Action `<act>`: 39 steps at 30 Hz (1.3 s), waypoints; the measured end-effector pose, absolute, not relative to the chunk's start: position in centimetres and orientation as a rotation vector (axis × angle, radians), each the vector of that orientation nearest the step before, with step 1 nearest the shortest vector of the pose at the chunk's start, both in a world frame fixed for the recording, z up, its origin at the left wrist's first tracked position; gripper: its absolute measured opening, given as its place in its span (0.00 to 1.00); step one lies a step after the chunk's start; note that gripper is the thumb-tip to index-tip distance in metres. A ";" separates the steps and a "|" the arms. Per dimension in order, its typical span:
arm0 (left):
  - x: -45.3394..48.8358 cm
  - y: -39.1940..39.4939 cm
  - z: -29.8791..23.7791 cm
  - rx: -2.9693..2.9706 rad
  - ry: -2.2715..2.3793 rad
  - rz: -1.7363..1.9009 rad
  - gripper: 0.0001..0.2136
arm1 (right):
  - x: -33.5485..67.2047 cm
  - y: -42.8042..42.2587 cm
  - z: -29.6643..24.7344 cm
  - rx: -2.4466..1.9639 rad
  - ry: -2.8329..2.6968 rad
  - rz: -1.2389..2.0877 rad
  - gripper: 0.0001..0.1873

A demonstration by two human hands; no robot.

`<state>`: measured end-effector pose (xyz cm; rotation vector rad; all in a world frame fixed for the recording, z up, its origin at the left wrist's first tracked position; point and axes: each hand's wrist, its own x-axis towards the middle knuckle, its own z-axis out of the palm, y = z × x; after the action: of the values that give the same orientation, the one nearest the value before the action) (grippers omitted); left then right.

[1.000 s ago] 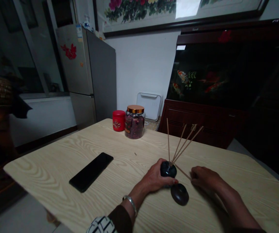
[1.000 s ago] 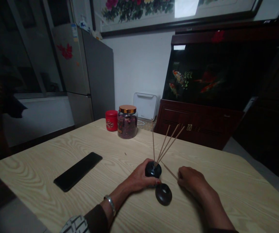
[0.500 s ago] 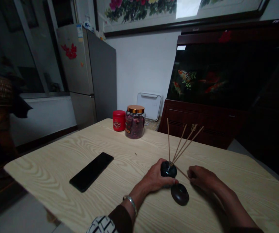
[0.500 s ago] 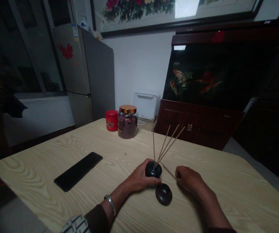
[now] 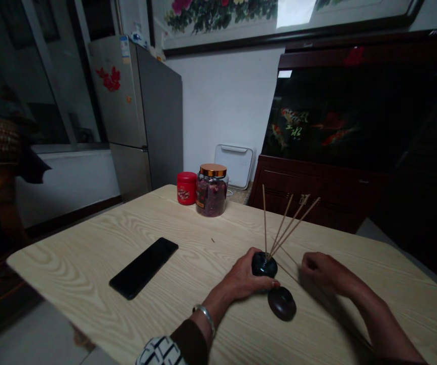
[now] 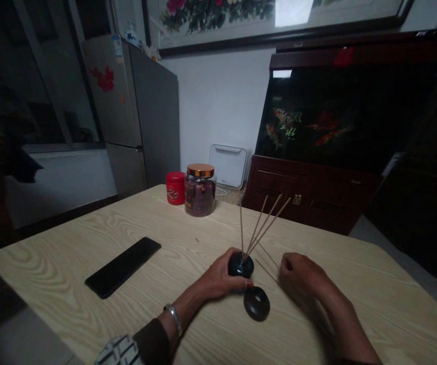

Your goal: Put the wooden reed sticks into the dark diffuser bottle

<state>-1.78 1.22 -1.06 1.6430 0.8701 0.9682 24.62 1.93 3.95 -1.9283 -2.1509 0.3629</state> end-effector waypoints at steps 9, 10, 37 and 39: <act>-1.7 1.2 -1.0 1.630 0.843 0.973 0.30 | 22.5 -1.0 11.6 -0.977 -1.014 0.771 0.16; -1.7 1.2 -1.0 1.627 0.838 0.973 0.30 | 21.7 -1.3 11.9 -0.925 -0.978 0.783 0.16; -1.7 1.3 -1.1 1.673 0.879 0.970 0.30 | 17.3 -0.3 7.9 -1.308 -1.779 0.779 0.13; -1.6 1.3 -1.2 1.668 0.877 0.975 0.30 | 18.8 -0.1 7.8 -1.414 -1.939 0.722 0.12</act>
<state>-1.63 1.31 -1.19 1.6685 0.8768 0.9754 18.75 -0.15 7.77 -1.4139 -1.9393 0.7220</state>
